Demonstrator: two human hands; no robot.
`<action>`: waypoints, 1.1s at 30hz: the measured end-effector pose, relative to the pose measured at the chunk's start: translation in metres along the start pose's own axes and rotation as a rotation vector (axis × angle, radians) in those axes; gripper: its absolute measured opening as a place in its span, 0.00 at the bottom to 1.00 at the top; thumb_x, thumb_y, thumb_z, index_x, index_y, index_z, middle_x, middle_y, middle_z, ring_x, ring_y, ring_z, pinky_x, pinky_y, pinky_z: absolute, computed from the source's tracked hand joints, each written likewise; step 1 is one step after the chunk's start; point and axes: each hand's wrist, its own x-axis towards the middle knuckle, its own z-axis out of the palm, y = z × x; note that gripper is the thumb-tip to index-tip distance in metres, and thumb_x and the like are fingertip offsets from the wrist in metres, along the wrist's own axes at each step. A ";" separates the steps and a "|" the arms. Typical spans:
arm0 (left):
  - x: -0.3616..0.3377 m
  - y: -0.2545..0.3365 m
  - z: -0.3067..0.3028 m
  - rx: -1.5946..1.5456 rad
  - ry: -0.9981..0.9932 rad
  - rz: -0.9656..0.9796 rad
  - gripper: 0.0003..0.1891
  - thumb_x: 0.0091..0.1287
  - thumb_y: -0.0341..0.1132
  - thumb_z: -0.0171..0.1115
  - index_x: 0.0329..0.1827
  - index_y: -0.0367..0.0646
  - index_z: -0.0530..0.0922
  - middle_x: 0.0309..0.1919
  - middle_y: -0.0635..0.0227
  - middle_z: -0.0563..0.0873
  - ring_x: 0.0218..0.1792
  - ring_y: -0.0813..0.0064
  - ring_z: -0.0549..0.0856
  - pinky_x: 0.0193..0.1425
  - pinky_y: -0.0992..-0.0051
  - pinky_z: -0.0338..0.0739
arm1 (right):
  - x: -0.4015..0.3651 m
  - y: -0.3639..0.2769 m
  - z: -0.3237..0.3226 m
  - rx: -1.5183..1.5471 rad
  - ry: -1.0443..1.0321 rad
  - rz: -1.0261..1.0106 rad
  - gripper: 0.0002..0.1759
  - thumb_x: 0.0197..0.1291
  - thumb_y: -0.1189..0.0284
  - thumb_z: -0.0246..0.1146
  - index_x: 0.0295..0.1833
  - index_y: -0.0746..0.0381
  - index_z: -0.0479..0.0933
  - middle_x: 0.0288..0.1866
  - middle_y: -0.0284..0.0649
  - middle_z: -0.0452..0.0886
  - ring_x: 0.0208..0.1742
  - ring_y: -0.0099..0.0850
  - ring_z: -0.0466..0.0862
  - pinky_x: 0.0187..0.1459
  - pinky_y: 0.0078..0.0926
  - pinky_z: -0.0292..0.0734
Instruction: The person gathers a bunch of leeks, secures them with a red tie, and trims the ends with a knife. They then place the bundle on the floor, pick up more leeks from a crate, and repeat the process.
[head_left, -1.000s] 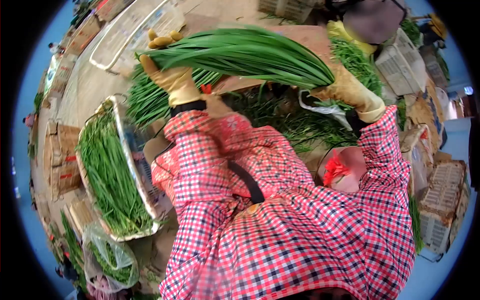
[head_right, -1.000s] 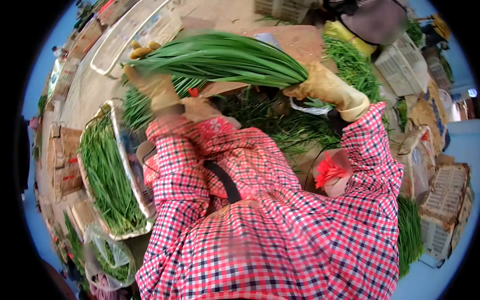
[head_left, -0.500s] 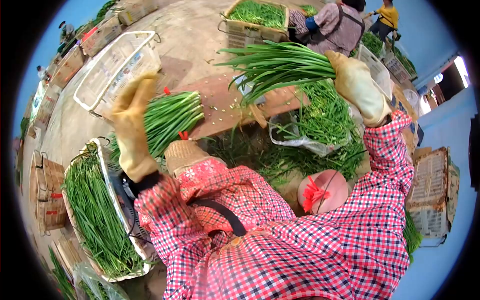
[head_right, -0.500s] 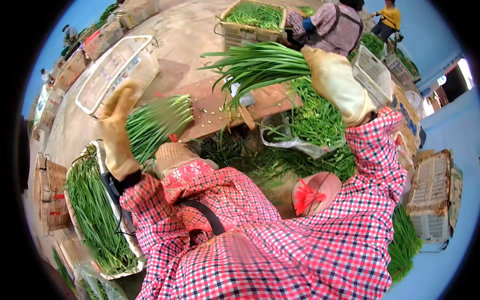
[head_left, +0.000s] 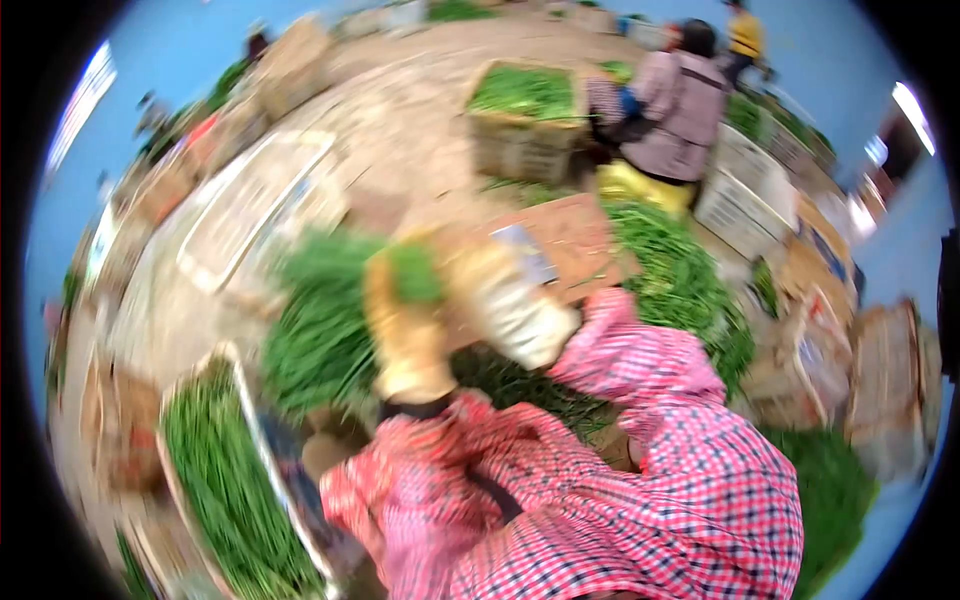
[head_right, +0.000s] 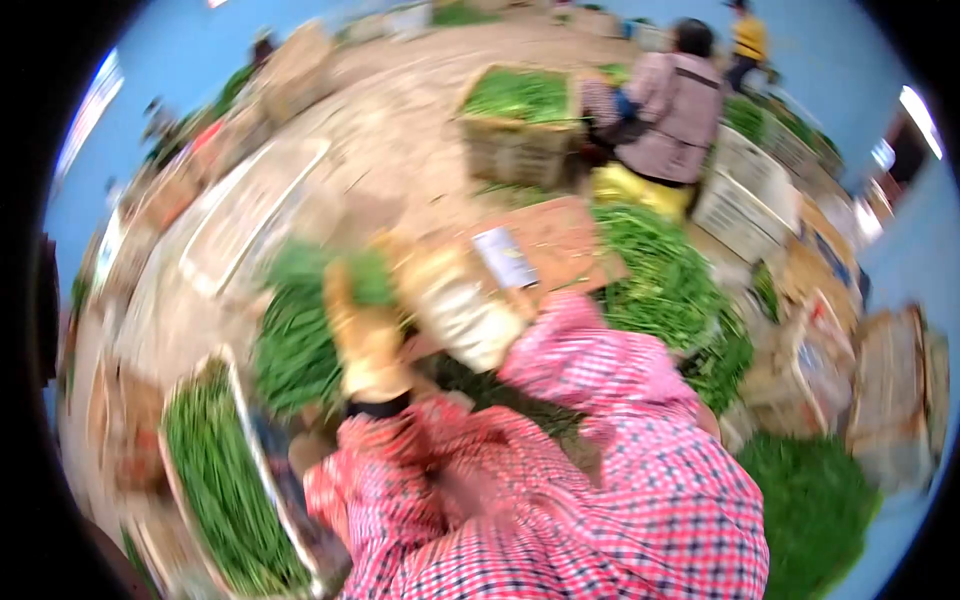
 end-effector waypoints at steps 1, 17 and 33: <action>0.002 0.023 -0.013 -0.011 -0.121 -0.073 0.34 0.68 0.50 0.66 0.69 0.34 0.70 0.60 0.50 0.82 0.62 0.60 0.80 0.68 0.60 0.74 | 0.010 -0.018 0.002 -0.036 -0.047 0.056 0.09 0.59 0.71 0.57 0.43 0.63 0.74 0.29 0.36 0.77 0.29 0.29 0.79 0.26 0.30 0.73; 0.013 0.173 -0.093 0.039 -0.266 -0.133 0.26 0.74 0.45 0.55 0.69 0.37 0.73 0.63 0.56 0.80 0.63 0.64 0.78 0.74 0.59 0.66 | 0.044 -0.086 0.082 0.237 0.156 -0.017 0.11 0.58 0.68 0.60 0.41 0.64 0.75 0.31 0.37 0.79 0.31 0.30 0.80 0.26 0.31 0.73; 0.051 0.196 -0.169 1.086 0.492 0.661 0.32 0.59 0.12 0.64 0.67 0.42 0.72 0.55 0.59 0.84 0.49 0.68 0.86 0.55 0.72 0.84 | 0.077 -0.106 0.243 0.528 -0.227 -0.190 0.15 0.60 0.82 0.57 0.52 0.61 0.71 0.37 0.40 0.81 0.37 0.32 0.86 0.32 0.27 0.83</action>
